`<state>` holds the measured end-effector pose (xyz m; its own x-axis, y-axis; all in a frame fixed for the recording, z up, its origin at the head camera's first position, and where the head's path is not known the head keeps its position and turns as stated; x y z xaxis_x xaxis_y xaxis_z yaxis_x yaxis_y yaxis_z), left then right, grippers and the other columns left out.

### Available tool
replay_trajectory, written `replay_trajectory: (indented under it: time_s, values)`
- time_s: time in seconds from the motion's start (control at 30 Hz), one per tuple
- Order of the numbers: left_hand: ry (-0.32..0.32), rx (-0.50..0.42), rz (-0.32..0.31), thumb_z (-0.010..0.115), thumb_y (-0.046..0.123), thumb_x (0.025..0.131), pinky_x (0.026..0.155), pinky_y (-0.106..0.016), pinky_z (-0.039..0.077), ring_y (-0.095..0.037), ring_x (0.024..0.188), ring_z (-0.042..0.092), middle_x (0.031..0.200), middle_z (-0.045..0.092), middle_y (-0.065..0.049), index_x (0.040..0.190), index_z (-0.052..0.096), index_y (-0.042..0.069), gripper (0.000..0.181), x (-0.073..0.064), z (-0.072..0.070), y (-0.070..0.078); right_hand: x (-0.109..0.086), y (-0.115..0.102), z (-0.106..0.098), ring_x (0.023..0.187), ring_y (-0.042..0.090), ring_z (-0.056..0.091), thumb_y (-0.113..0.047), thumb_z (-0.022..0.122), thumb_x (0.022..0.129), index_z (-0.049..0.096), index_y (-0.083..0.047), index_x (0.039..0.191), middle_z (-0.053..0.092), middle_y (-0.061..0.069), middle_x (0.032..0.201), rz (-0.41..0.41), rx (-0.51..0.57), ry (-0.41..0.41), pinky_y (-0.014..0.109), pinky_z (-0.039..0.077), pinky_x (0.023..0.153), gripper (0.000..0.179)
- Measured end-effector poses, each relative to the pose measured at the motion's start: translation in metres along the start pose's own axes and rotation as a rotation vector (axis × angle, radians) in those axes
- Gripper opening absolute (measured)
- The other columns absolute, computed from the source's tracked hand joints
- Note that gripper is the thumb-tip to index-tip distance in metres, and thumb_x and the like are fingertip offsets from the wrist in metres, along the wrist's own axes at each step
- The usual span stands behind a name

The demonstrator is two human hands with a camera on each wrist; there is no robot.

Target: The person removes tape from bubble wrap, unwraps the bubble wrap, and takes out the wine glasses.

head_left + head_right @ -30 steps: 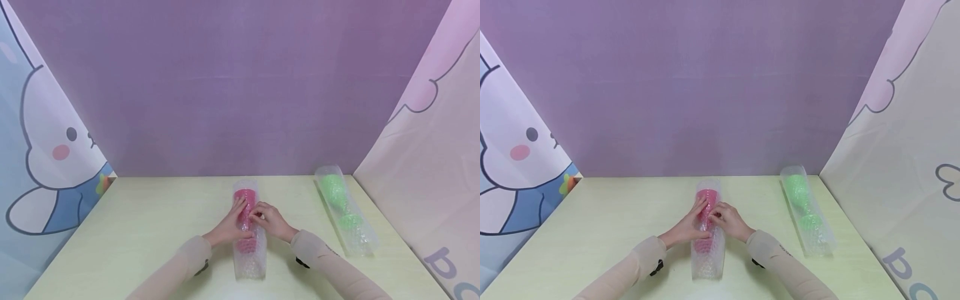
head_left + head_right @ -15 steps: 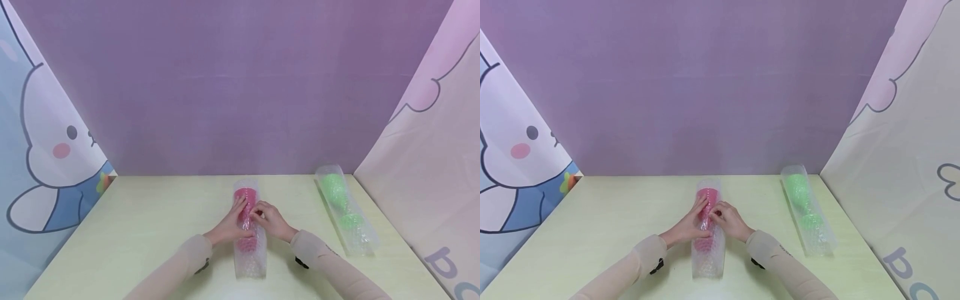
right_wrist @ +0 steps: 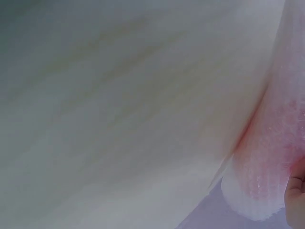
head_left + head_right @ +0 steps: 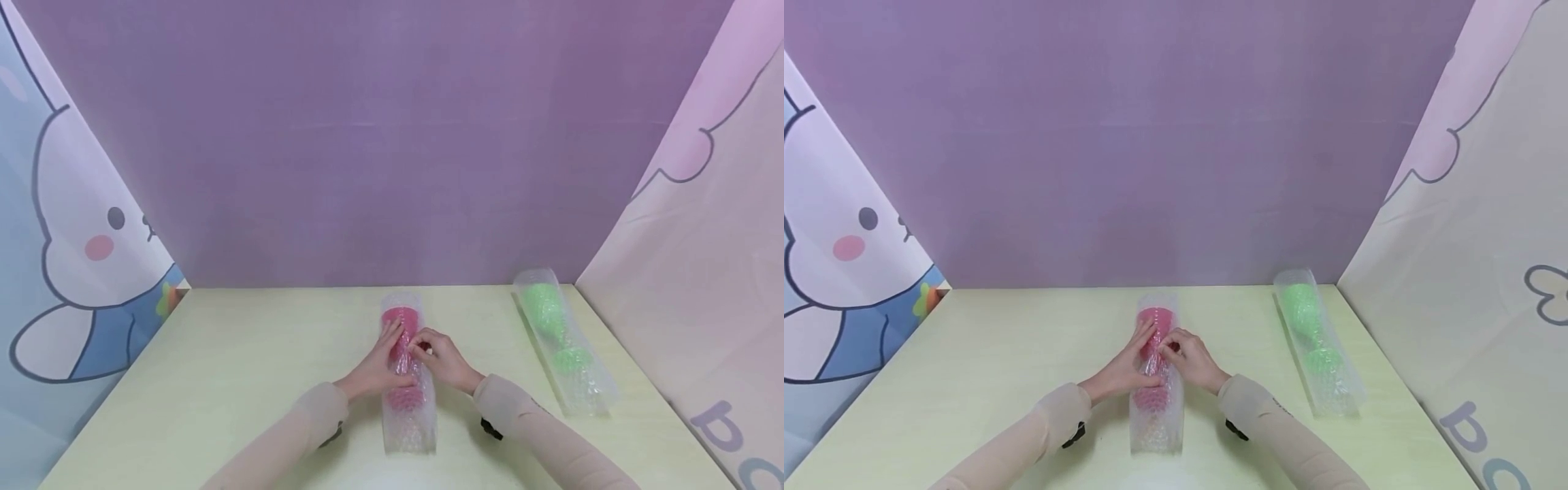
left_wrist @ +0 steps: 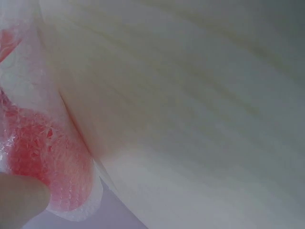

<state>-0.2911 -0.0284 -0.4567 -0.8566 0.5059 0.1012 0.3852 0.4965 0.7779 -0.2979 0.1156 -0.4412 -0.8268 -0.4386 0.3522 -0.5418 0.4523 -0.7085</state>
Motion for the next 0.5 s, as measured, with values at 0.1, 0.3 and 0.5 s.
replay_trajectory:
  time_s: [0.1,0.3,0.5]
  values:
    - [0.001,-0.003,0.001,0.077,0.034,0.072,0.112,-0.054,0.015,-0.022,0.142,-0.007,0.156,-0.004,-0.003,0.149,0.006,0.016,0.106,-0.0008,-0.0001,0.0012,-0.0001,0.0000,-0.0002,0.077,0.007,0.053,-0.008,0.055,0.090,0.062,-0.005,0.089,0.061,0.004,0.087,0.010,0.028,0.007,0.019,0.050,0.066,0.008]
    - [-0.001,0.001,-0.003,0.077,0.034,0.072,0.112,-0.054,0.014,-0.022,0.142,-0.007,0.156,-0.004,-0.002,0.149,0.005,0.017,0.106,-0.0005,0.0009,0.0020,-0.0013,0.0007,-0.0017,0.080,0.010,0.055,-0.007,0.054,0.091,0.061,-0.003,0.091,0.062,0.007,0.088,0.019,0.079,0.021,0.020,0.051,0.070,0.009]
    - [0.000,0.019,-0.011,0.077,0.036,0.072,0.112,-0.054,0.015,-0.022,0.142,-0.006,0.156,-0.005,-0.002,0.149,0.005,0.017,0.107,0.0000,0.0016,0.0013,-0.0023,0.0005,-0.0034,0.080,0.008,0.056,-0.013,0.052,0.093,0.060,-0.004,0.090,0.061,0.003,0.086,-0.038,0.124,0.041,0.021,0.051,0.071,0.013]
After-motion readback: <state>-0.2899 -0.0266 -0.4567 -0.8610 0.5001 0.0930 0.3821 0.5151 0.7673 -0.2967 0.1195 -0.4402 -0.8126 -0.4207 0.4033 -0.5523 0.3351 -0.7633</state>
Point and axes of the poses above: each hand's wrist, its own x-axis towards the middle knuckle, its own z-axis out of the palm, y = z × x, the point moved 4 cm from there along x, towards the middle knuckle
